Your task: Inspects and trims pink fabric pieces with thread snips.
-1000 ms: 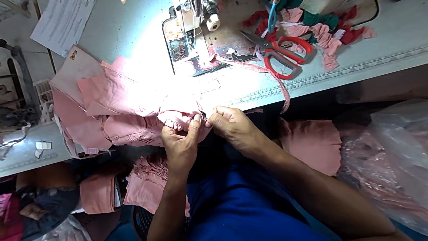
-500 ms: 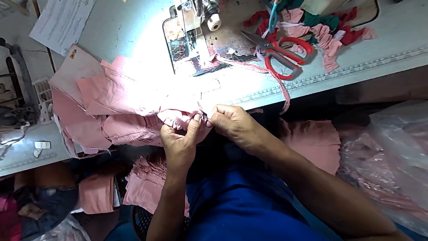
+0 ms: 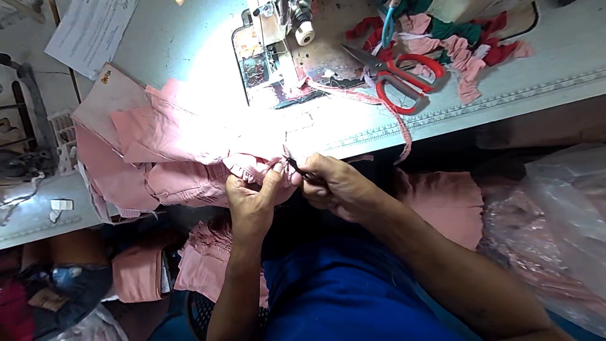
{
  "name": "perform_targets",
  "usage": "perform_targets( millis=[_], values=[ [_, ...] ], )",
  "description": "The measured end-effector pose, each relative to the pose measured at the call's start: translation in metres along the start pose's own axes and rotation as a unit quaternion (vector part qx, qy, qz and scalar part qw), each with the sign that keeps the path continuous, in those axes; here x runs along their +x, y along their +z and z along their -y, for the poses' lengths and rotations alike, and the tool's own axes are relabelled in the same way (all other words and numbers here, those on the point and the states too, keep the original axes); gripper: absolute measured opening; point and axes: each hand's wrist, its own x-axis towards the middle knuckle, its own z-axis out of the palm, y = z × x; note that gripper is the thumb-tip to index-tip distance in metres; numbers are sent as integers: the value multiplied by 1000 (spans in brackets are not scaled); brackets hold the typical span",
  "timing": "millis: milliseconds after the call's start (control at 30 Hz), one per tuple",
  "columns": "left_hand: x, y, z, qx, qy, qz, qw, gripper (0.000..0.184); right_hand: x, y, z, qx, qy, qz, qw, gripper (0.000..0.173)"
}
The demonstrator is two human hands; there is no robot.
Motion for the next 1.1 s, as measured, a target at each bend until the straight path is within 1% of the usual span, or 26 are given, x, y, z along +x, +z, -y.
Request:
perform_targets(
  millis=[100, 300, 367, 467, 500, 533, 600, 633, 667, 700, 767, 800, 867, 967, 1100],
  values=[
    [-1, 0, 1, 20, 7, -5, 1000, 21, -2, 5, 4, -132, -45, -63, 988, 32],
    [-2, 2, 0, 45, 17, -11, 999, 19, -3, 7, 5, -271, -75, -131, 951, 29],
    [-3, 1, 1, 58, 19, -10, 998, 18, -4, 9, 5, -320, -85, -151, 931, 29],
    [-2, 0, 2, 71, 19, -12, 997, 17, -6, 14, 3, -400, -99, -197, 890, 27],
    [-2, 1, 2, 70, 21, -12, 997, 17, -5, 14, 3, -399, -103, -199, 889, 26],
    [-2, 1, 1, 70, 22, -12, 997, 17, -5, 13, 2, -369, -104, -186, 905, 25],
    [-1, 1, 0, 71, 26, -9, 997, 18, -2, 8, 1, -220, -88, -116, 965, 27],
    [-1, 2, -2, 69, 25, -7, 997, 19, -1, 5, 1, -131, -62, -73, 987, 30],
    [-1, 2, -3, 67, 24, -6, 997, 20, -1, 3, 1, -52, -31, -38, 997, 35],
    [-1, 3, -3, 63, 22, -4, 998, 20, 0, 0, 0, 3, -5, -9, 1000, 39],
    [0, 2, -2, 54, 19, 0, 998, 21, 1, -4, -2, 47, 17, 29, 998, 41],
    [0, 2, -2, 56, 18, 2, 998, 21, 1, -5, -1, 33, 15, 24, 999, 40],
    [-1, 2, -1, 58, 18, -2, 998, 21, 0, -1, 1, -44, -13, -16, 999, 38],
    [-1, 3, -3, 65, 19, -9, 998, 20, -2, 2, 4, -152, -63, -63, 984, 30],
    [-1, 3, -3, 71, 26, -11, 997, 18, -4, 3, 4, -222, -76, -98, 967, 29]
  ],
)
